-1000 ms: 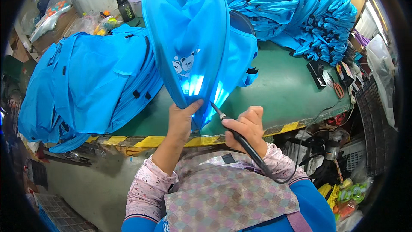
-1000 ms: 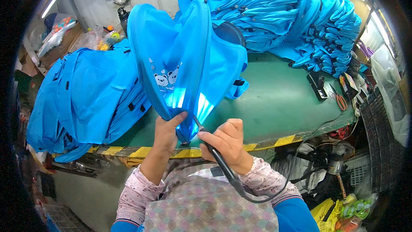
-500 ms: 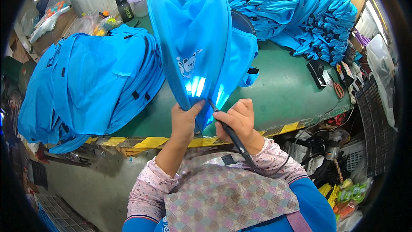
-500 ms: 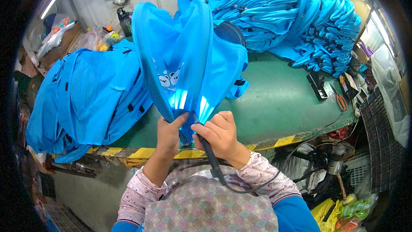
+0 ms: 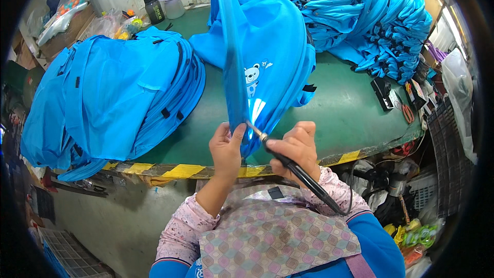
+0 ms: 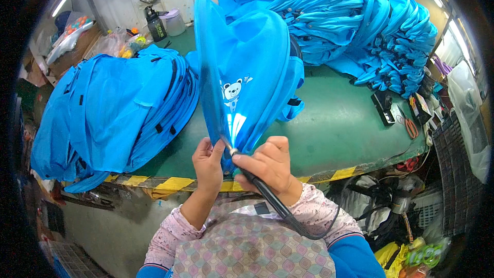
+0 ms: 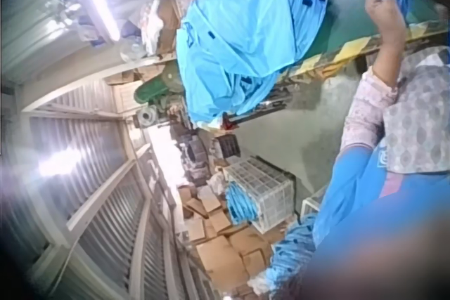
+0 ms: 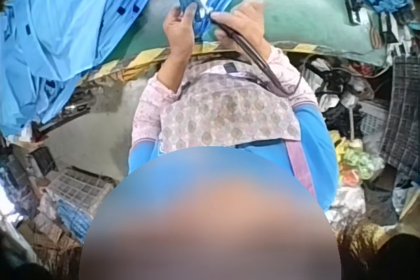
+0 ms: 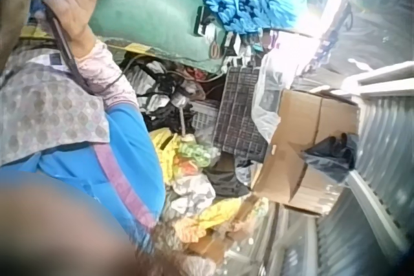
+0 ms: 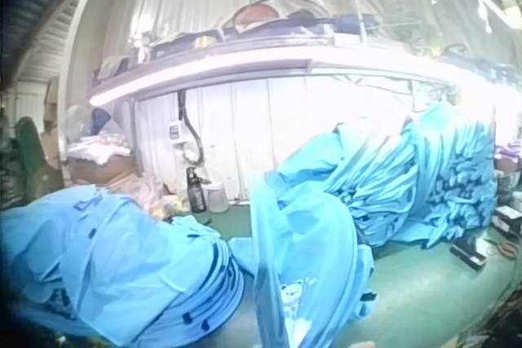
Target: The person uses a soldering iron to seal seams on blue fabric bags at a workbench. They repeatedly pick up a bag, apply the hot tool along the edges, and place the finished bag into a stack.
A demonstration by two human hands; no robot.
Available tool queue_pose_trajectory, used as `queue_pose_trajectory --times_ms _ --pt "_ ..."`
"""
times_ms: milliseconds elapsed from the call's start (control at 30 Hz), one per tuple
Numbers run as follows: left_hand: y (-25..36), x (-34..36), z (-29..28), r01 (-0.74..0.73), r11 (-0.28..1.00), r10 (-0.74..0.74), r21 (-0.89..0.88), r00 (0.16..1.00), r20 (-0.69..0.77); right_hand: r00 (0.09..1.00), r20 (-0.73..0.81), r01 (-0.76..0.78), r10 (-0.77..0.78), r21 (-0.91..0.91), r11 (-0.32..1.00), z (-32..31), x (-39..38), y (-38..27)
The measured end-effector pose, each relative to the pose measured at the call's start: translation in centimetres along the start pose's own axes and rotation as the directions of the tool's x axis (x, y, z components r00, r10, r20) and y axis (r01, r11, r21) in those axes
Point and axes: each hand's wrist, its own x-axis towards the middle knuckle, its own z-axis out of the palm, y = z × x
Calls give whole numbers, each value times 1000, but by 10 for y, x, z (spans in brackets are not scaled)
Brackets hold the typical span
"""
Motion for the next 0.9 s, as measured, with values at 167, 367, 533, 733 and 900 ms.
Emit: queue_pose_trajectory --times_ms 167,367,533,733,900 --pt "-2 4 13 -55 988 46 -143 997 -68 999 -30 17 -18 -36 999 14 -3 -1" --pt "3 -2 12 -9 992 2 -123 998 -57 999 -7 38 -38 -52 998 25 -6 0" --pt "-1 -4 11 -33 998 29 -48 996 -83 999 12 -51 52 -40 998 27 6 3" --pt "4 -4 15 -79 997 80 10 990 -120 944 -161 -268 288 135 954 1 8 2" --pt "36 -5 27 6 972 -34 -236 993 -114 805 -423 -493 417 -84 866 22 -30 77"
